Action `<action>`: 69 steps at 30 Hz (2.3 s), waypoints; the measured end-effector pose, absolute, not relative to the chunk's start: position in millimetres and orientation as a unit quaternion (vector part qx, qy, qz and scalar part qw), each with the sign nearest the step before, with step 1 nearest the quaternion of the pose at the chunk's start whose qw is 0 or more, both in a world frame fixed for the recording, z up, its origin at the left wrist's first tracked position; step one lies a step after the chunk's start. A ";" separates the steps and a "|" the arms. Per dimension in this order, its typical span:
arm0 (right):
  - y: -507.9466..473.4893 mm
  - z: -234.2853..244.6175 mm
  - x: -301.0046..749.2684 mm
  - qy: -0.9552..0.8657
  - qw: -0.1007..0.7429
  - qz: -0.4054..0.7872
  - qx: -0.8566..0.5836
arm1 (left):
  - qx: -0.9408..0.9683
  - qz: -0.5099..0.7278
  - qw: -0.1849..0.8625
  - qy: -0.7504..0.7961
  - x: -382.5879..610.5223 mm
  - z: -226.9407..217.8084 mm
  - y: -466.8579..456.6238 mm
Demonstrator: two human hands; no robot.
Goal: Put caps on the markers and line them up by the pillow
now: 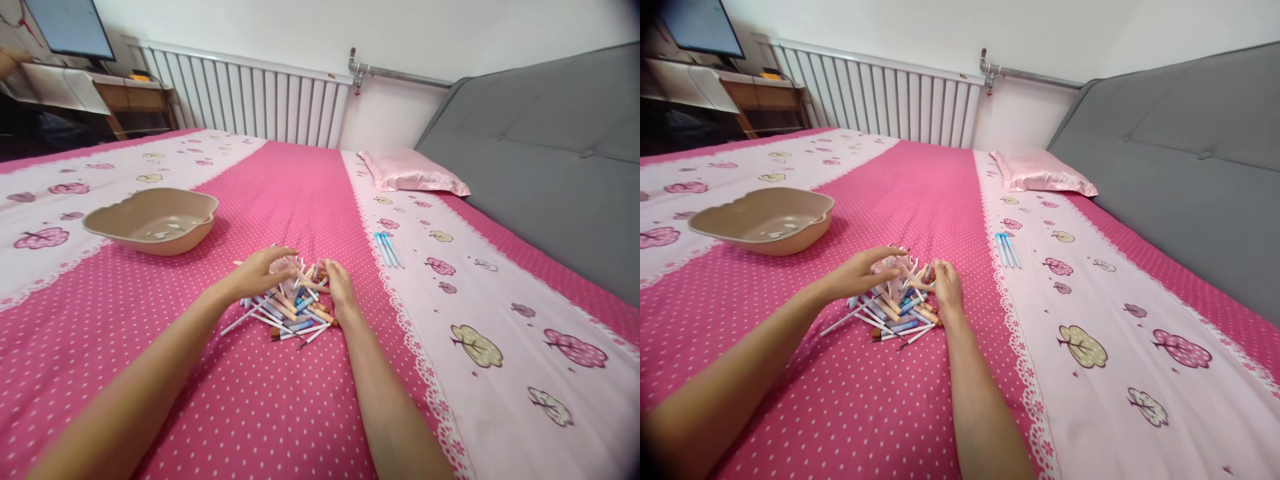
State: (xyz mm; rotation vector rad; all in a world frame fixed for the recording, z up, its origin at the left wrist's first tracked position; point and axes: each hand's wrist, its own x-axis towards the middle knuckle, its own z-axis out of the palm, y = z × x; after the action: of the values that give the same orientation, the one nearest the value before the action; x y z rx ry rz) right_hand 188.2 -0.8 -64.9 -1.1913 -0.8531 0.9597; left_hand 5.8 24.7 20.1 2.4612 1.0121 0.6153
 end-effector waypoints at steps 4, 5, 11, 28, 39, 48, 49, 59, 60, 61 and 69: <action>-6.7 -57.2 184.2 -0.390 0.629 0.422 -0.523 | 0.802 0.382 0.186 0.419 -30.2 9.5 9.8; -7.4 -56.1 184.3 -0.395 0.627 0.417 -0.526 | 0.778 0.410 0.170 0.444 -38.6 8.0 11.6; -10.1 -59.8 197.7 -0.411 0.590 0.350 -0.601 | 0.725 0.305 0.120 0.605 -61.3 -9.0 31.7; -18.0 -51.4 188.4 -0.463 0.558 0.364 -0.585 | 0.712 0.336 0.207 0.580 -28.9 -26.2 21.2; -23.0 -41.7 187.5 -0.545 0.498 0.263 -0.621 | 0.682 0.346 0.231 0.601 -32.5 -20.5 18.0; -20.1 -49.7 186.3 -0.549 0.499 0.239 -0.626 | 0.814 0.292 0.131 0.484 -27.8 -26.1 17.8; -20.0 -49.9 185.7 -0.547 0.500 0.244 -0.625 | 0.820 0.287 0.126 0.479 -27.9 -26.7 18.2; -22.4 -44.8 183.9 -0.533 0.530 0.226 -0.619 | 0.778 0.347 0.094 0.516 -27.4 -21.4 15.4; -22.5 -43.1 183.7 -0.532 0.539 0.218 -0.615 | 0.760 0.375 0.085 0.524 -26.7 -21.1 15.0; -22.8 -41.2 183.3 -0.530 0.550 0.211 -0.610 | 0.742 0.407 0.081 0.527 -25.9 -20.6 14.5; -31.5 -23.6 173.4 -0.593 0.589 0.187 -0.516 | 0.723 0.552 0.110 0.401 -15.5 -12.1 3.2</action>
State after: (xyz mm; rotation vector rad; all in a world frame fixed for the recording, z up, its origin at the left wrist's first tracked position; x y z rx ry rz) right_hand 173.4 -31.5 -23.6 -1.2005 -1.3816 0.4362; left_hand -15.5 3.2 -12.1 2.1254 1.1779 1.6210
